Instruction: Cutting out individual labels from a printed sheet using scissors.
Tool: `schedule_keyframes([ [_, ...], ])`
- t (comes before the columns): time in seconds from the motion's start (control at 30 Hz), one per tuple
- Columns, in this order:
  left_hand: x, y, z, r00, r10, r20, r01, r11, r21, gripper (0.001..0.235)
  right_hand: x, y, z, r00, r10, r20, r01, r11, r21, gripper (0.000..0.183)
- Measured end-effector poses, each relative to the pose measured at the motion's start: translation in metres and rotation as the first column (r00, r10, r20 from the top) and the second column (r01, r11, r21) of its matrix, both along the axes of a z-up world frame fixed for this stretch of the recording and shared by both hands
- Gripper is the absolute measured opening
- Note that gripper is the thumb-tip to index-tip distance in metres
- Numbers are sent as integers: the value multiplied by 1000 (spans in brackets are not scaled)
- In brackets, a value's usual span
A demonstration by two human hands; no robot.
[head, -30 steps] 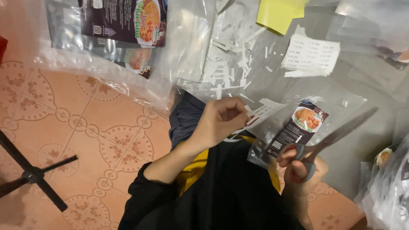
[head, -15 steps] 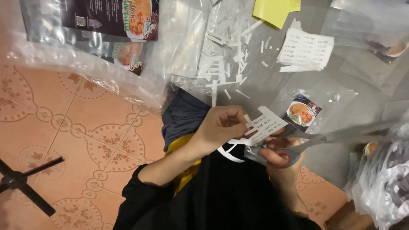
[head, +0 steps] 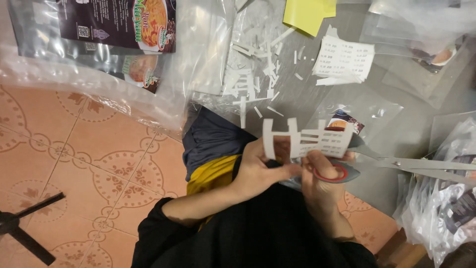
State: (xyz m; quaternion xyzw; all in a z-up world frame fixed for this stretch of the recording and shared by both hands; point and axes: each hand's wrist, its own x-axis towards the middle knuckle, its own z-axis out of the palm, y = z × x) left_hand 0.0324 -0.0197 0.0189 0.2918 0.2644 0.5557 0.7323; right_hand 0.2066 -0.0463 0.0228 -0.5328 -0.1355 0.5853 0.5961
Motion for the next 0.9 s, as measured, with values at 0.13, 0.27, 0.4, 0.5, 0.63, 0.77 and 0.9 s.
schedule_keyframes([
  [0.13, 3, 1, -8, 995, 45, -89, -63, 977, -205, 11, -11, 8, 6, 960, 231, 160, -231, 973, -21, 34],
  [0.27, -16, 17, 9, 980, 150, -129, -181, 941, -285, 7, -11, -13, 0, 887, 462, 2, -443, 850, 285, 32],
  [0.4, -28, 28, 30, 973, 230, 4, -217, 925, -311, 13, -10, -25, 8, 672, 740, 18, -738, 668, 94, 63],
  [0.5, -27, 28, 31, 969, 244, -23, -240, 926, -291, 13, 9, -30, 2, 612, 763, 208, -782, 624, 12, 66],
  [0.63, -28, 28, 33, 959, 211, -190, -256, 934, -251, 13, 17, -21, 5, 437, 676, 593, -798, 596, -91, 64],
  [0.77, -34, 29, 40, 962, 231, -149, -263, 931, -254, 14, 17, -16, 16, 392, 726, 565, -777, 590, -219, 51],
  [0.9, -37, 30, 42, 951, 245, -190, -282, 938, -202, 11, 16, -16, 19, 337, 692, 639, -765, 597, -242, 39],
])
